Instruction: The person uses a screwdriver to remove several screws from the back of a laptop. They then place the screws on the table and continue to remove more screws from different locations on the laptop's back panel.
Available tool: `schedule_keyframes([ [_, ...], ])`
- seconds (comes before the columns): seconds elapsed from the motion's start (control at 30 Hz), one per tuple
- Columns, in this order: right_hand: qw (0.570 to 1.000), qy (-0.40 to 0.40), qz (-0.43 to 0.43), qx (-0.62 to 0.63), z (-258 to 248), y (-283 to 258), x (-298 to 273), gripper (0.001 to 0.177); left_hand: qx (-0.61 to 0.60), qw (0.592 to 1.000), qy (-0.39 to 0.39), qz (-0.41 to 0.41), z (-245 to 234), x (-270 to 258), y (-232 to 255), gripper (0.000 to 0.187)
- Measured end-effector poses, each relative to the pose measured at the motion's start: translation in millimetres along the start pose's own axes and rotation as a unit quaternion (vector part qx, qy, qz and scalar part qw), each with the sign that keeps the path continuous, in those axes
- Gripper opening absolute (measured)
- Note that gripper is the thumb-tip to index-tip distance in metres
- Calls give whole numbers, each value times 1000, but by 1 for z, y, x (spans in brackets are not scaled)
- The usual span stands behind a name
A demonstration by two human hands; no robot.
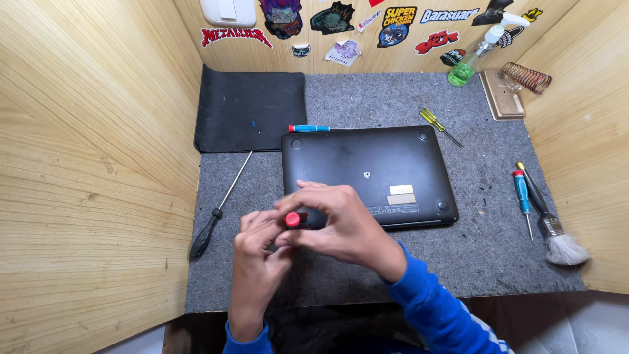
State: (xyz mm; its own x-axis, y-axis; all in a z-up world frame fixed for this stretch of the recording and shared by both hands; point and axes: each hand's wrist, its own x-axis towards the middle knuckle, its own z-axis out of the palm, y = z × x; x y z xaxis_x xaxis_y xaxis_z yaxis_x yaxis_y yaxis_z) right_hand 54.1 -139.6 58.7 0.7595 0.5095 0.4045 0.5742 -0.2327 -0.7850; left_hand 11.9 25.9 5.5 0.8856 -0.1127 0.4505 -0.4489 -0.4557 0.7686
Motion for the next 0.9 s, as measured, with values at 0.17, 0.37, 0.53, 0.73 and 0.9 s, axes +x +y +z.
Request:
schedule_keyframes([
  [0.17, 999, 2, -34, 9, -3, 1, -3, 13, 33, 999, 17, -2, -2, 4, 5, 12],
  [0.37, 995, 52, -35, -75, -2, -6, 1, 9, 48, 997, 50, -19, -7, 2, 13, 13],
  [0.53, 993, 71, -32, -92, 5, -11, -2, 11, 43, 994, 48, -90, -3, -10, 3, 18],
  [0.73, 990, 111, -14, -81, 6, -8, -7, 13, 39, 994, 64, -74, 11, -24, -7, 18],
  [0.9, 949, 242, 165, 115, -20, 2, -31, 12, 35, 995, 41, -84, 10, -28, 3, 31],
])
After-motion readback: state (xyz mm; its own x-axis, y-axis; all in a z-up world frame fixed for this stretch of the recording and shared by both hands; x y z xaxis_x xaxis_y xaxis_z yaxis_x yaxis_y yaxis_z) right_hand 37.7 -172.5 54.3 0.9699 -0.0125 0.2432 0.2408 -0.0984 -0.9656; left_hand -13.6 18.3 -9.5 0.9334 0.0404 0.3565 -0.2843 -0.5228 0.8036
